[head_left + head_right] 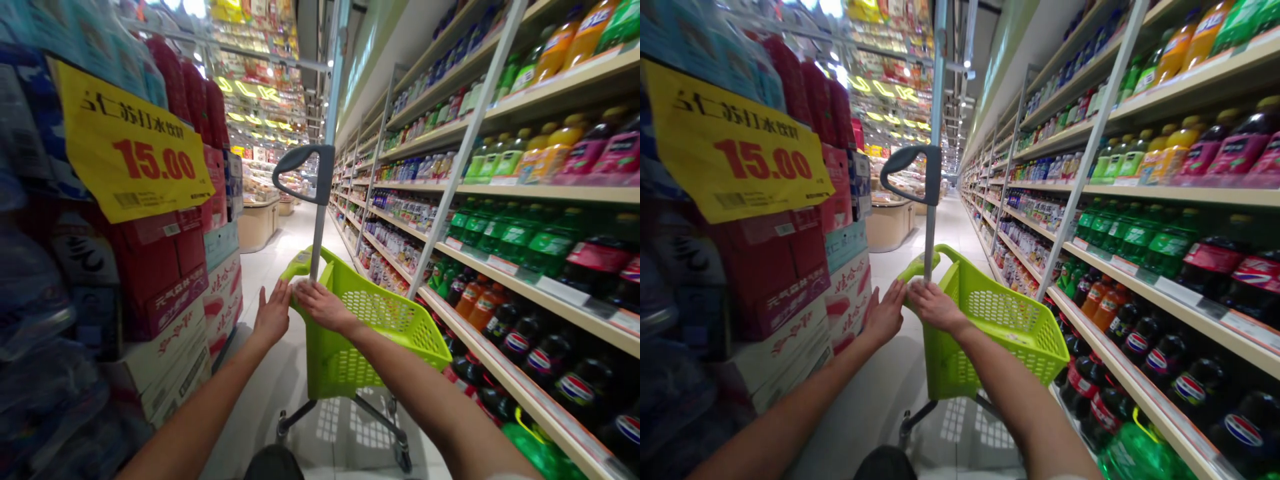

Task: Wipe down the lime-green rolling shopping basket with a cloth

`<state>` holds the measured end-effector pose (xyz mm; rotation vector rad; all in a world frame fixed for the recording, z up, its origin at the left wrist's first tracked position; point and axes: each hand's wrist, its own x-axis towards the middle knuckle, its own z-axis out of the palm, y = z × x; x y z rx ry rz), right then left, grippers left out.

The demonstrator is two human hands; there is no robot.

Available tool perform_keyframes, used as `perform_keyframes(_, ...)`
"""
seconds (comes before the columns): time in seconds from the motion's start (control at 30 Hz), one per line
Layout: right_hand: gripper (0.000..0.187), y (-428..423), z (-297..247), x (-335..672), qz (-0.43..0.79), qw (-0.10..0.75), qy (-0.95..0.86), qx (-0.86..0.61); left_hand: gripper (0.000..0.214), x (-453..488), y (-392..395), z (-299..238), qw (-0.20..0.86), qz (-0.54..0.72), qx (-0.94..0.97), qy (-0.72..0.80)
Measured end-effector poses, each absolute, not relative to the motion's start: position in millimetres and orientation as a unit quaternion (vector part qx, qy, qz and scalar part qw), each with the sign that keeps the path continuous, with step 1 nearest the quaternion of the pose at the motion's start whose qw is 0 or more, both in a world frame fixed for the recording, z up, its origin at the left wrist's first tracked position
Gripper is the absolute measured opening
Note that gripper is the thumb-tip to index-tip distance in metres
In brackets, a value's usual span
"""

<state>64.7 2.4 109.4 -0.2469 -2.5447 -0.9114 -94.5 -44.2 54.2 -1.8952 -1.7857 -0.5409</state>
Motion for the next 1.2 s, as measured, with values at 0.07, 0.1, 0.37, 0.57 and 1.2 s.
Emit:
perform_keyframes(0.07, 0.037, 8.3, 143.6, 63.5, -0.339, 0.236, -0.903, -0.118, 0.067, -94.4, -44.2, 54.0, 0.24, -0.191, -0.692, -0.653)
perform_keyframes(0.1, 0.038, 10.0, 162.0, 62.9, -0.342, 0.26, -0.892, -0.143, 0.066, -93.8, -44.3, 54.8, 0.24, -0.189, -0.691, -0.655)
perform_keyframes(0.37, 0.037, 5.7, 161.4, 71.9, -0.358, 0.23, -0.897, -0.117, 0.067, -78.5, -46.7, 57.8, 0.221, -0.178, -0.719, -0.635)
perform_keyframes(0.57, 0.036, 18.1, 181.1, 68.0, -0.336, 0.25, -0.9, -0.122, 0.067, -75.3, -48.2, 52.8, 0.235, -0.189, -0.713, -0.632)
perform_keyframes(1.2, 0.041, -6.6, -17.0, 154.8, -0.154, 0.435, -0.803, -0.378, 0.055, -35.2, -52.5, 22.7, 0.247, -0.223, -0.783, -0.526)
